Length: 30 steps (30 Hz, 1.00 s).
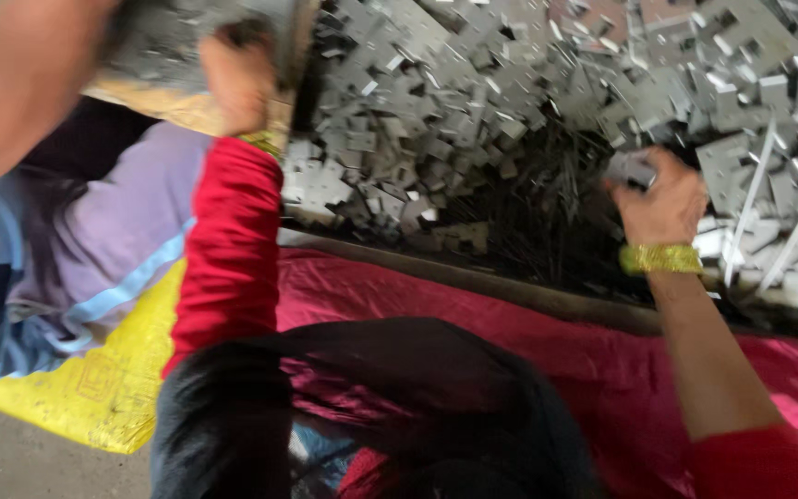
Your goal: The person sits on the floor and sorts small metal brackets from a large bin, picking them up by hand and placing them into a separate container. The task is repetitive and involves handling many identical parts.
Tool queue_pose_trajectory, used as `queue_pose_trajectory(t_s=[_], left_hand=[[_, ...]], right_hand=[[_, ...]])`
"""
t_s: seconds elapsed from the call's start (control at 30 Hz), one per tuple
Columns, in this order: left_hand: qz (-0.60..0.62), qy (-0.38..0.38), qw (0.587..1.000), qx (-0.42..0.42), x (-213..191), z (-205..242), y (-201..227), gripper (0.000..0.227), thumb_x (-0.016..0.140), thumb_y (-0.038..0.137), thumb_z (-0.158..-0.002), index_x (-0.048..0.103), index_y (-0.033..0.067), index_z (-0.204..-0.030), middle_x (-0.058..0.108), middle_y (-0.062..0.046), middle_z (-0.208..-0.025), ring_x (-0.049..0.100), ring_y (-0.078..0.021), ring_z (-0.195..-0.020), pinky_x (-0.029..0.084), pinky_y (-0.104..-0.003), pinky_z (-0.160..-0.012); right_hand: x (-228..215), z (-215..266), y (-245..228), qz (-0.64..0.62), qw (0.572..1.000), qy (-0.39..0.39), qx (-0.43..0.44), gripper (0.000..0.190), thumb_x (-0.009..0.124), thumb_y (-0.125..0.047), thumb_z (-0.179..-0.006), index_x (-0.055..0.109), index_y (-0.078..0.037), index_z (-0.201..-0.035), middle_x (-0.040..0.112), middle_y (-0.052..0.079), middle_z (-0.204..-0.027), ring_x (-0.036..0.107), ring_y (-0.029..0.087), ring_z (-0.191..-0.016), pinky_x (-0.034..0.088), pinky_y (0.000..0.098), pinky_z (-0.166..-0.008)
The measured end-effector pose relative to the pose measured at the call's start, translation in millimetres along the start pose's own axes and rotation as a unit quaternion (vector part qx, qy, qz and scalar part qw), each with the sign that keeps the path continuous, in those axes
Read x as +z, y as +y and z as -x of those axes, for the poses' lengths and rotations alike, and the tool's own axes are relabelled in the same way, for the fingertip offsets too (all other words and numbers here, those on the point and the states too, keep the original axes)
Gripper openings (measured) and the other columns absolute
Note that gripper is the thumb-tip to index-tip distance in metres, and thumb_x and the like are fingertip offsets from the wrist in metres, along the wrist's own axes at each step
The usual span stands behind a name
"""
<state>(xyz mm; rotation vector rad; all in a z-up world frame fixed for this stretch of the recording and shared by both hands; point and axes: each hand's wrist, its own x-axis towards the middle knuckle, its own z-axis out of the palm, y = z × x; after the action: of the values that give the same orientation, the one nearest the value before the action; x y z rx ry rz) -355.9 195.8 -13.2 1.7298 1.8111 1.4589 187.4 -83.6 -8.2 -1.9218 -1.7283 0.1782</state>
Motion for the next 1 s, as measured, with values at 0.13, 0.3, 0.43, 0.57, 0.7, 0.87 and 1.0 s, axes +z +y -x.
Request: queue_pose_trajectory(t_s=[0.13, 0.3, 0.43, 0.57, 0.7, 0.87, 1.0], left_hand=[[0.081, 0.087, 0.992, -0.050, 9.8, -43.8, -62.4, 0.027, 0.063, 0.003, -0.076, 0.063, -0.0010, -0.102, 0.073, -0.009, -0.094, 0.072, -0.0173, -0.080, 0.061, -0.035, -0.075], [-0.250, 0.056, 0.954, -0.155, -11.5, -64.4, -70.4, 0.044, 0.084, 0.036, -0.086, 0.067, 0.0092, -0.117, 0.074, -0.013, -0.124, 0.068, -0.0338, -0.119, 0.054, -0.041, -0.101], [-0.384, 0.115, 0.915, -0.042, -11.5, -22.8, 8.7, 0.070, 0.079, 0.044, -0.083, 0.050, 0.0039, -0.132, 0.045, -0.032, -0.146, 0.039, -0.0579, -0.137, 0.033, -0.069, -0.105], [-0.301, 0.010, 0.953, 0.015, 7.1, 72.0, 99.5, 0.057, 0.072, 0.036, -0.100, 0.047, 0.0077, -0.143, 0.037, -0.030, -0.154, 0.030, -0.0548, -0.144, 0.025, -0.065, -0.117], [-0.227, -0.122, 0.960, 0.110, 8.7, 146.5, 165.1, 0.035, 0.072, 0.020, -0.092, 0.065, 0.0175, -0.127, 0.053, -0.018, -0.139, 0.042, -0.0463, -0.135, 0.030, -0.066, -0.109], [-0.141, -0.128, 0.975, 0.113, 10.2, 178.4, 210.6, 0.026, 0.069, 0.017, -0.092, 0.072, 0.0221, -0.117, 0.062, -0.009, -0.129, 0.053, -0.0379, -0.125, 0.037, -0.059, -0.104], [-0.155, -0.062, 0.981, 0.096, -5.1, 174.3, 207.6, 0.022, 0.068, 0.017, -0.092, 0.074, 0.0204, -0.113, 0.067, -0.012, -0.121, 0.055, -0.0439, -0.118, 0.037, -0.060, -0.099]], right_hand=[[0.5, 10.8, 11.5, 0.052, 0.994, 0.023, 0.097, 0.042, 0.091, -0.035, -0.080, 0.070, -0.008, -0.104, 0.073, 0.017, -0.095, 0.071, 0.038, -0.087, 0.057, 0.0476, -0.079], [7.2, 24.7, 32.7, 0.259, 0.952, -0.162, 0.005, 0.039, 0.083, -0.030, -0.081, 0.067, -0.005, -0.107, 0.073, 0.016, -0.090, 0.072, 0.037, -0.089, 0.056, 0.0495, -0.079], [31.5, 26.8, 37.4, 0.267, 0.923, -0.269, -0.068, 0.043, 0.084, -0.032, -0.075, 0.066, -0.004, -0.101, 0.072, 0.022, -0.094, 0.071, 0.040, -0.094, 0.058, 0.0490, -0.080], [50.4, 27.3, 48.2, 0.243, 0.944, -0.204, -0.089, 0.013, 0.071, -0.017, -0.095, 0.066, -0.006, -0.102, 0.073, 0.020, -0.101, 0.072, 0.039, -0.097, 0.057, 0.0500, -0.082], [48.8, 20.9, 68.4, -0.092, 0.989, -0.111, 0.036, 0.040, 0.066, -0.031, -0.092, 0.065, 0.000, -0.116, 0.073, 0.021, -0.104, 0.072, 0.039, -0.096, 0.056, 0.0510, -0.084], [103.6, -14.8, 39.5, -0.072, 0.973, -0.091, 0.198, 0.058, 0.078, -0.050, -0.088, 0.068, 0.005, -0.105, 0.071, 0.027, -0.100, 0.070, 0.043, -0.093, 0.055, 0.0512, -0.084], [165.8, -17.0, -9.9, 0.016, 0.979, -0.029, 0.202, 0.063, 0.089, -0.053, -0.081, 0.072, 0.007, -0.090, 0.070, 0.031, -0.097, 0.068, 0.048, -0.093, 0.055, 0.0522, -0.084]])
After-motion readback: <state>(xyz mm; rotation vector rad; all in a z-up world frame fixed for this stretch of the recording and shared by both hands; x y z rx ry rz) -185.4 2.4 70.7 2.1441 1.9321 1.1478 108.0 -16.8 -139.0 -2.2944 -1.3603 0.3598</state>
